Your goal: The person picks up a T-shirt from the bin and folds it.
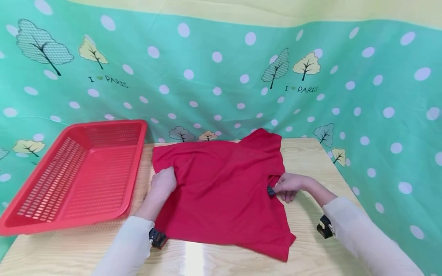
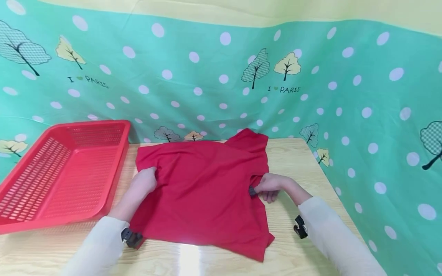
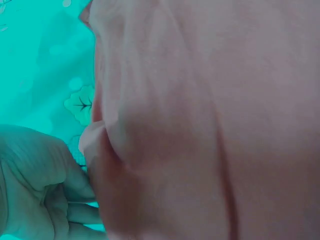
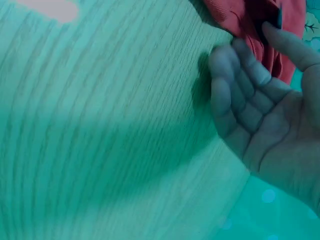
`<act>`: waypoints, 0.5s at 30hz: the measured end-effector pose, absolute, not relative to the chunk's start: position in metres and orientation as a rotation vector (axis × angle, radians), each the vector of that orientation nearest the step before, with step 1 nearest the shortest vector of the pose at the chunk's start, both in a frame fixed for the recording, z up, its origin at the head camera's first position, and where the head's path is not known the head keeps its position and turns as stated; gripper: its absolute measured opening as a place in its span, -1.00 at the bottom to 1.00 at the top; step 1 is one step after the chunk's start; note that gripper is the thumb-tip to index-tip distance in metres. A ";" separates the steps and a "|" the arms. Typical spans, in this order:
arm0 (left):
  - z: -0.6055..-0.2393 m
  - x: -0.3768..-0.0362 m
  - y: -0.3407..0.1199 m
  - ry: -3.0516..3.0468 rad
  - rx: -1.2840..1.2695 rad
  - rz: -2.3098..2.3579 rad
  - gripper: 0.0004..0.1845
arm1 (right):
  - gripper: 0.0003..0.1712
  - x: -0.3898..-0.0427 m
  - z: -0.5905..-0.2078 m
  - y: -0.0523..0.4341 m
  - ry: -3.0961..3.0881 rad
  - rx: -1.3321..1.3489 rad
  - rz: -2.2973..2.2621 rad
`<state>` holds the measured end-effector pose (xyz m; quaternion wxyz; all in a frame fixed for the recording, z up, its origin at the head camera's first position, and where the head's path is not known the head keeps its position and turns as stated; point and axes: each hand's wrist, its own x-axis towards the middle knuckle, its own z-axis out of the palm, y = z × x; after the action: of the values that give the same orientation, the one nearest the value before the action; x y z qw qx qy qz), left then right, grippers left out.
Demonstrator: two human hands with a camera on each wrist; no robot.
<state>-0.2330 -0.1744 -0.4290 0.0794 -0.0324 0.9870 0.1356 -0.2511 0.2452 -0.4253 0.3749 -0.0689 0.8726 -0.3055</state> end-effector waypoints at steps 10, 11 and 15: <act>-0.434 -0.227 -0.178 2.794 -0.074 0.282 -0.44 | -0.68 -0.237 -0.430 0.239 2.318 -0.223 -0.701; -0.434 -0.226 -0.178 2.768 -0.071 0.256 -0.36 | -0.71 -0.235 -0.429 0.240 2.324 -0.227 -0.666; -0.434 -0.222 -0.181 2.702 -0.138 0.246 -0.07 | -0.76 -0.228 -0.418 0.255 2.301 -0.173 -0.426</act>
<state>-0.2219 -0.1811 -0.4339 0.2109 -0.0497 0.9722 0.0885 -0.2277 0.2546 -0.4184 0.3870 -0.0679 0.9042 -0.1675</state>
